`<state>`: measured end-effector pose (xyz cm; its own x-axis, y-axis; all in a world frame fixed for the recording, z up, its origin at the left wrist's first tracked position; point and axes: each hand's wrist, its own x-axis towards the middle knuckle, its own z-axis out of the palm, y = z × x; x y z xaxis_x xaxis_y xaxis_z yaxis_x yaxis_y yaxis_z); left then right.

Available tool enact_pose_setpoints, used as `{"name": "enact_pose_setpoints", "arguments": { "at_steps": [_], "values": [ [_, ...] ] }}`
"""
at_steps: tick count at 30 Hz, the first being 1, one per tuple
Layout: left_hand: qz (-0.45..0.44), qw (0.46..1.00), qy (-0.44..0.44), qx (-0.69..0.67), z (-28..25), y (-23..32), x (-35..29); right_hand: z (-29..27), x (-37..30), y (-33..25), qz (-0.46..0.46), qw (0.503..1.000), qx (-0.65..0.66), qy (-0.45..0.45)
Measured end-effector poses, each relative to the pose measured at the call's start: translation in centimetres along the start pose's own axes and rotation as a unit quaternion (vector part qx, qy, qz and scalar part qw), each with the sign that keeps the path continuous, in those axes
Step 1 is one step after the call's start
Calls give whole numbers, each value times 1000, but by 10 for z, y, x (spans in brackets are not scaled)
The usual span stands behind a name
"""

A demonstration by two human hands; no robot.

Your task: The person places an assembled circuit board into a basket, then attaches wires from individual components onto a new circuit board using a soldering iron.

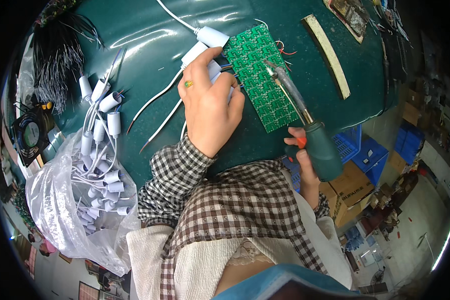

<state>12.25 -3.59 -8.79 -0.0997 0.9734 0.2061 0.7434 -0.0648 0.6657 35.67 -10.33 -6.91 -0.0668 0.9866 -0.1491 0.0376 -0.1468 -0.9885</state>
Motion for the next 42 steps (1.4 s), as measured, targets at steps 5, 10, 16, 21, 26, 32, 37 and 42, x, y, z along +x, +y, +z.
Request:
{"name": "enact_pose_setpoints", "arguments": {
  "at_steps": [5, 10, 16, 21, 26, 32, 37, 42],
  "values": [
    [-2, 1000, 6, 5, 1, 0, -2, -8, -6, 2, 5, 999, -51, -19],
    [-2, 1000, 8, 8, 4, -1, -1, -6, -9, -1, -18, 988, -149, -34],
    [13, 999, 31, -10, 5, -1, -2, -3, -16, 1, -29, 978, -202, -27],
    [14, 999, 34, -14, 6, -2, -1, -6, -17, 2, -27, 967, -250, -30],
    [10, 999, 32, -11, 5, -1, -1, -4, -15, -1, -20, 961, -273, -38],
    [9, 999, 31, -7, 5, -1, -1, -4, -16, 2, -29, 958, -283, -34],
    [10, 999, 31, -4, 5, -1, -2, -2, -15, 1, -25, 958, -283, -38],
    [0, 1000, 19, 4, 4, -1, -2, -2, -15, 3, -24, 962, -270, -35]
  ]
}}
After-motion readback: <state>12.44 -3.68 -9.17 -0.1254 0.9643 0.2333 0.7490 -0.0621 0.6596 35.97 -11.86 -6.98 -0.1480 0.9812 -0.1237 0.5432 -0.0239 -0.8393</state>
